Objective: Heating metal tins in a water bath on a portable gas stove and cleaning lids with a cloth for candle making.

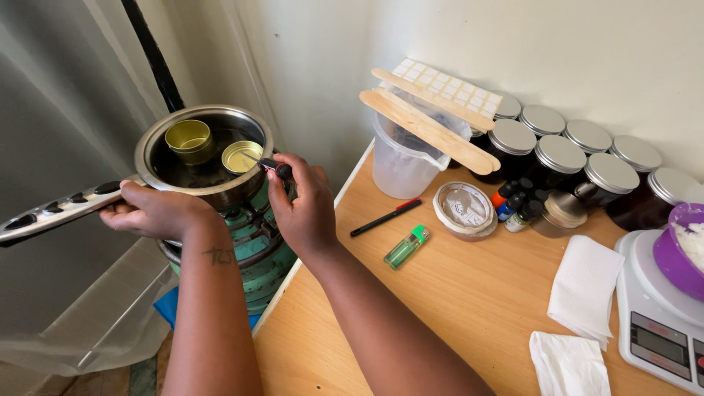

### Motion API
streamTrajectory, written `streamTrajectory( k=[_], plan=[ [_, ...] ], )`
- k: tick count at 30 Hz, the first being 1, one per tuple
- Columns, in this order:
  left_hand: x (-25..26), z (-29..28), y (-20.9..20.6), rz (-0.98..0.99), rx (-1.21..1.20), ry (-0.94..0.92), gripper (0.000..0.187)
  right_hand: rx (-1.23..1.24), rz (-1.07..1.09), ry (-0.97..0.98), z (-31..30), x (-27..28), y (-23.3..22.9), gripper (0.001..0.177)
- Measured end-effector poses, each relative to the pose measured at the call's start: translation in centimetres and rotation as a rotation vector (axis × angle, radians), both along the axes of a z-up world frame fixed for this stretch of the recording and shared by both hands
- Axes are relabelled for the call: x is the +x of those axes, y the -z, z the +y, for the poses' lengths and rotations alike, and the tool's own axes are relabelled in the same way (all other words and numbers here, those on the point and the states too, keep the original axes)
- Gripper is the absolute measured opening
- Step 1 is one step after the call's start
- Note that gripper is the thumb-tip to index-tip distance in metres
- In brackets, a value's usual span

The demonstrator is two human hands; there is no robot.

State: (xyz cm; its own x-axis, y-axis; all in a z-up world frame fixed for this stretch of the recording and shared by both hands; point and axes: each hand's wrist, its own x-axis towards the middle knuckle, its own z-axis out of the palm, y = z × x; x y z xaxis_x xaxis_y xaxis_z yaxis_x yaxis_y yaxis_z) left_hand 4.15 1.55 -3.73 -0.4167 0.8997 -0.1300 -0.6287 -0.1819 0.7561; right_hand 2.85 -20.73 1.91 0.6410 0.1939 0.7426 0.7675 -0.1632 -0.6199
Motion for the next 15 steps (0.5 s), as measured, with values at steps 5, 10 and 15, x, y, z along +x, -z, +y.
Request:
streamTrajectory(
  k=[5, 10, 15],
  plan=[
    [-0.4, -0.9, -1.0, -0.081, 0.032, 0.015, 0.062, -0.005, 0.027, -0.009, 0.0, 0.0, -0.1, 0.026],
    [-0.3, -0.6, -0.4, 0.017, 0.001, 0.001, 0.064, -0.010, 0.017, -0.006, 0.0, 0.0, 0.0, 0.026],
    [0.3, 0.8, 1.2, 0.172, 0.010, -0.083, 0.060, -0.007, 0.008, -0.009, 0.1, -0.1, 0.1, 0.026]
  ],
)
